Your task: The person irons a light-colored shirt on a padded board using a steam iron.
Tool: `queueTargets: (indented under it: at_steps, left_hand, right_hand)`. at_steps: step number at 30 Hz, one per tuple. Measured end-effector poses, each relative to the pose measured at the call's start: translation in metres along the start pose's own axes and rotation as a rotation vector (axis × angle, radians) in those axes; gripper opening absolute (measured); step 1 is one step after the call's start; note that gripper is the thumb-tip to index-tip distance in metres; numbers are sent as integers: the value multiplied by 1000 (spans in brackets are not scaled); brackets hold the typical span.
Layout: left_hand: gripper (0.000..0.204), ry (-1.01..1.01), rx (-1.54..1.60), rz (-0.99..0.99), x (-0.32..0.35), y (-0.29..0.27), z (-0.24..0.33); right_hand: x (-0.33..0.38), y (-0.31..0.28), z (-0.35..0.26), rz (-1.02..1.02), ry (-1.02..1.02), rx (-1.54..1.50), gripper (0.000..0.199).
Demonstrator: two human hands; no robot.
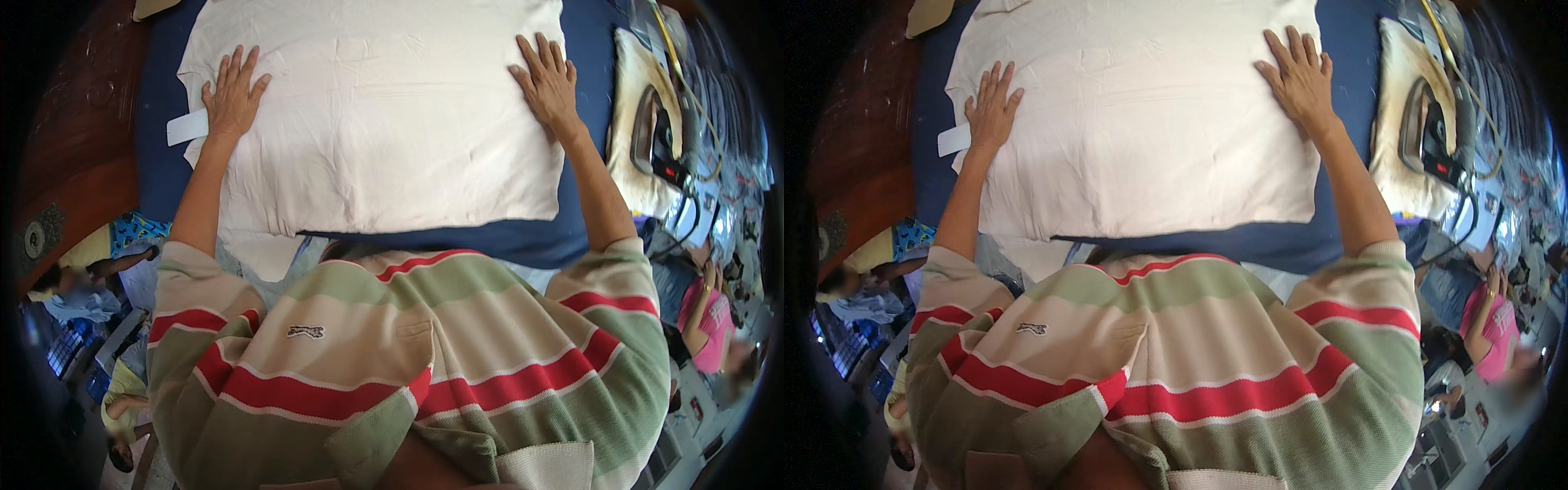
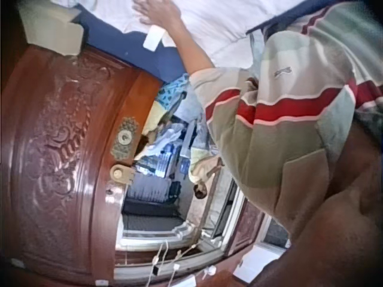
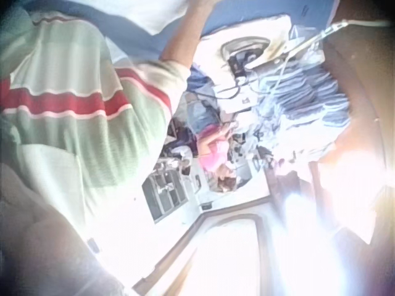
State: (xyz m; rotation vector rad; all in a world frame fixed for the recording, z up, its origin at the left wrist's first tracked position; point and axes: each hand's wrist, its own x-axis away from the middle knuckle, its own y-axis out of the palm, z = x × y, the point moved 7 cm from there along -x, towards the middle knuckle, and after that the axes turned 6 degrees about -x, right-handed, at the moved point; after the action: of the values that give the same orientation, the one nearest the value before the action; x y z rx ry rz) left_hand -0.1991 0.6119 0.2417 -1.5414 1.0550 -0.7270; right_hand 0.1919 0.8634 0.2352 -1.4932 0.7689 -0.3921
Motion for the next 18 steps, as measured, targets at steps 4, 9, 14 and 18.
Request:
queueTargets:
  at_steps: [4,9,14,18]
  left_hand:
    - [54,50,41,47,46,1,18]
    - [53,-17,-43,163,74,-11,-10]
    - [56,-656,145,192,187,-27,-66]
    - [42,-753,184,116,230,-12,-48]
  right_hand:
    - [51,-30,-54,52,-91,-112,56]
    - [103,-36,-43,-111,68,25,55]
    - [195,-57,1,106,592,-42,57]
    - [229,-46,-5,219,687,-587,36]
